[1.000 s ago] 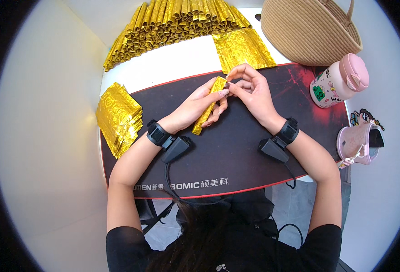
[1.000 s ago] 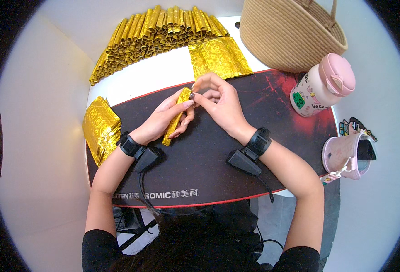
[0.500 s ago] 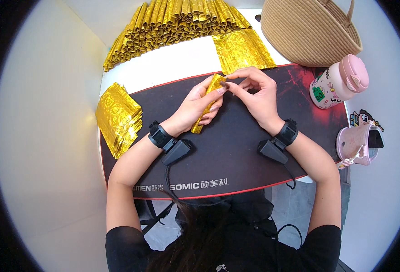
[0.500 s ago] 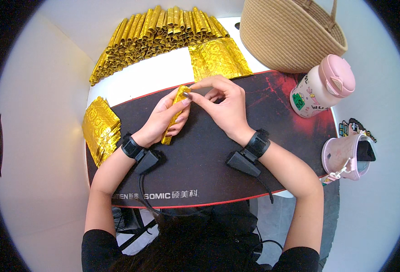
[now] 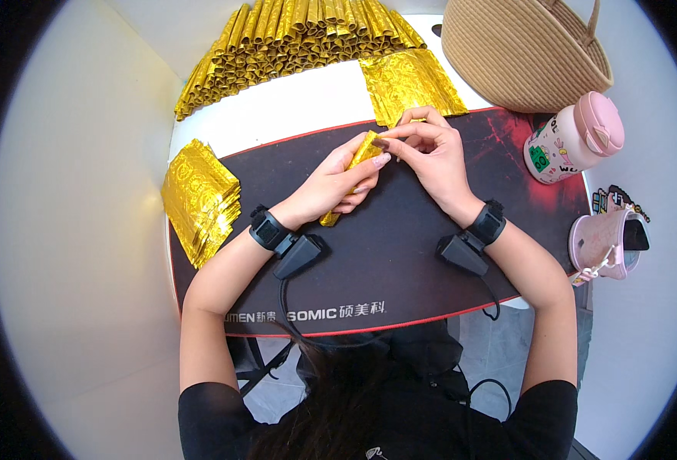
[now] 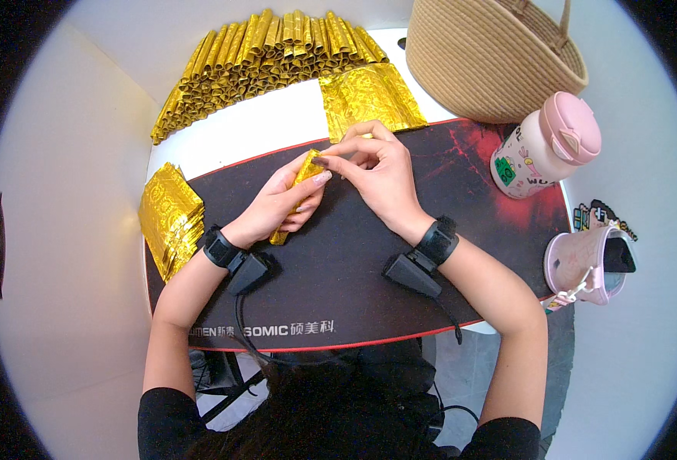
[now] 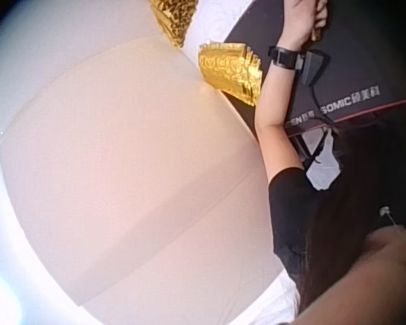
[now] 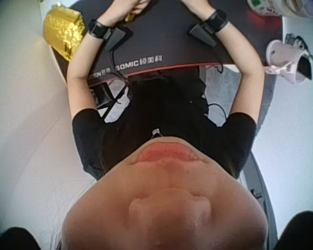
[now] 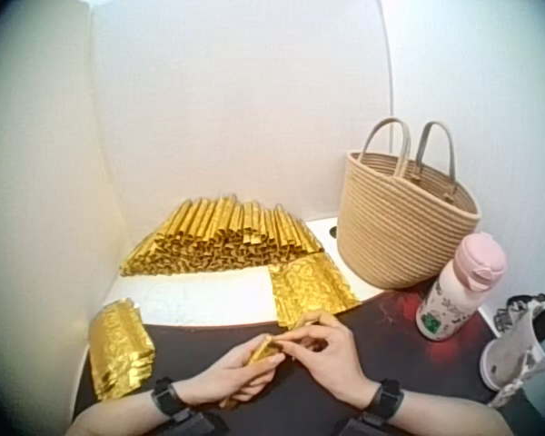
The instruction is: Wrapping gold foil around small cylindrical objects for packaging.
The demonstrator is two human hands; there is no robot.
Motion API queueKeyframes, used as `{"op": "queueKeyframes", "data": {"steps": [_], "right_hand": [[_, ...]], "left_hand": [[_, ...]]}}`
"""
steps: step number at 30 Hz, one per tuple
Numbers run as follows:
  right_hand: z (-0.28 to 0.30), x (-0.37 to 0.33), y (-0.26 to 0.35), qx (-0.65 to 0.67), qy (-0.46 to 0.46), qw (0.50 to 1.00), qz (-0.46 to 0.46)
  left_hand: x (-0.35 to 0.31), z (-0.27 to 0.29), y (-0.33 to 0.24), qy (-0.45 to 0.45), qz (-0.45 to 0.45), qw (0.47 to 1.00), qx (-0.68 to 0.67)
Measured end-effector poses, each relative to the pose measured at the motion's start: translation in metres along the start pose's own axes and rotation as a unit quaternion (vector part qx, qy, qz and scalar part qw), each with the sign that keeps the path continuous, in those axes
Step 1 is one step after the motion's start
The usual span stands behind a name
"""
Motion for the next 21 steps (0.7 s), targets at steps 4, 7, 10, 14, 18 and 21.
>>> {"op": "queueKeyframes", "data": {"steps": [4,7,10,14,18,21], "right_hand": [[-0.0027,0.002,-0.0073,0.048,0.019,0.999,0.0],[-0.005,0.0044,-0.0095,0.09,0.054,0.994,0.001],[-0.0049,0.0059,-0.0095,0.049,0.091,0.994,0.02],[-0.0053,0.0049,-0.01,0.049,0.097,0.993,0.043],[-0.0036,0.002,-0.0027,0.021,0.103,0.993,0.06],[0.0,0.0032,-0.0104,0.06,0.063,0.996,0.016]], "left_hand": [[0.0014,0.0036,0.002,-0.005,0.015,1.0,0.022],[-0.0007,0.0044,-0.0022,0.002,0.032,0.999,0.017],[-0.0001,0.0058,-0.0031,0.017,0.047,0.999,0.015],[-0.0001,0.0057,-0.0031,0.037,0.062,0.997,0.009],[-0.0009,0.0054,-0.0017,0.043,0.064,0.997,0.004],[0.006,0.0052,-0.0002,0.035,0.065,0.997,0.023]]}}
Point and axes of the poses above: each hand's wrist, its own x-axis towards the middle knuckle, its own z-axis out of the back of the hand, y = z × x, the point moved 4 cm from there along x, towards the middle knuckle, and after that the axes turned 9 degrees about -x, right-handed, at the moved point
